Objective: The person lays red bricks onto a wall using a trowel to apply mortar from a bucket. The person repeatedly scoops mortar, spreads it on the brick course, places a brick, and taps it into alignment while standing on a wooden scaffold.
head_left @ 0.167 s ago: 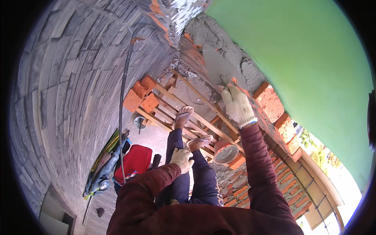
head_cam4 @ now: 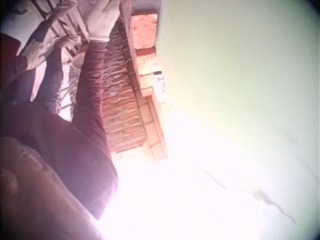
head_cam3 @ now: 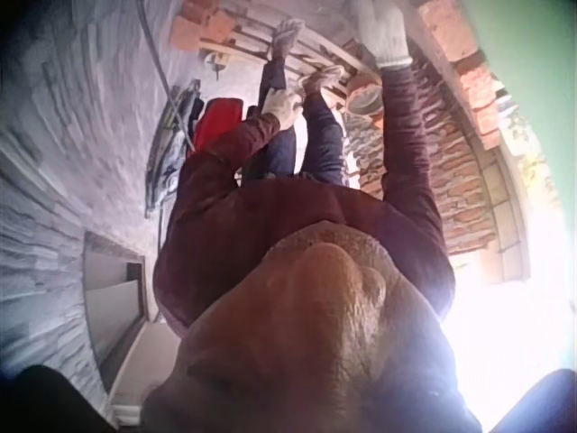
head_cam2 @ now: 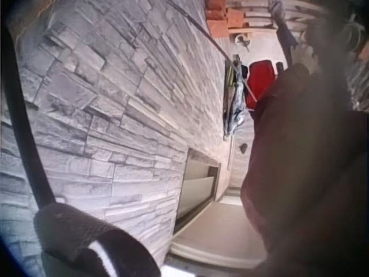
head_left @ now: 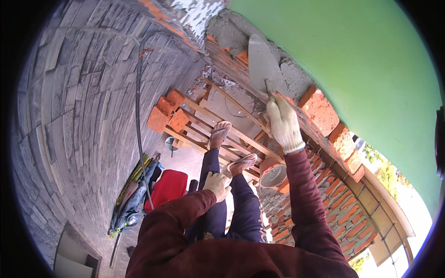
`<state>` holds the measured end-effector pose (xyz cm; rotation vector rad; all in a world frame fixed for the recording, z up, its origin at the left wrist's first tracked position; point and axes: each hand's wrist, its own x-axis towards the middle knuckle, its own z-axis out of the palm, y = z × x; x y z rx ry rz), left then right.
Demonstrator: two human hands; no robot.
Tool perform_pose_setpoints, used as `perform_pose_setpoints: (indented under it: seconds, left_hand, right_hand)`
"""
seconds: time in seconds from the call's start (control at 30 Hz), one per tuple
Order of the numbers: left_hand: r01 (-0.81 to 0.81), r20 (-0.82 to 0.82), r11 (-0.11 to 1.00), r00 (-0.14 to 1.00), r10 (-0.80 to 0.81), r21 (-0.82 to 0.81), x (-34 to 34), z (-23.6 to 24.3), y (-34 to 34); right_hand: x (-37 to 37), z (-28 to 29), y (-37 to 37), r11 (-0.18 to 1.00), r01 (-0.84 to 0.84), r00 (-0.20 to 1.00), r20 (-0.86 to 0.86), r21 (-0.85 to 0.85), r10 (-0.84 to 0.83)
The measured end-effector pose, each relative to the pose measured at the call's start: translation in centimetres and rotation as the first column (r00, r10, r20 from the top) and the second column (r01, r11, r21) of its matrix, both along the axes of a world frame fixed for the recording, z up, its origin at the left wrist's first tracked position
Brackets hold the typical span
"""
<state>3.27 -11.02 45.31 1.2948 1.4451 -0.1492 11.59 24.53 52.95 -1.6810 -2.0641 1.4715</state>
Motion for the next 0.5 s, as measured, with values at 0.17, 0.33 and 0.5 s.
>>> perform_pose_setpoints:
  seconds: [0.17, 0.33, 0.5]
  left_hand:
    - [0.087, -0.054, 0.996, 0.995, -0.087, 0.003, -1.1, -0.1, -0.5]
    - [0.21, -0.051, 0.975, 0.977, -0.207, 0.071, -0.8, -0.2, 1.0]
    - [0.361, -0.061, 0.932, 0.93, -0.362, -0.023, 0.8, 0.8, 3.1]
  right_hand:
    - [3.0, -4.3, -0.7, 0.978, -0.007, 0.999, 0.05, 0.208, -0.003]
    - [14.3, 0.3, -13.9, 0.954, 0.261, 0.963, 0.026, 0.144, -0.268]
    - [30.8, -1.7, -31.9, 0.865, 0.481, 0.753, 0.573, -0.141, -0.325]
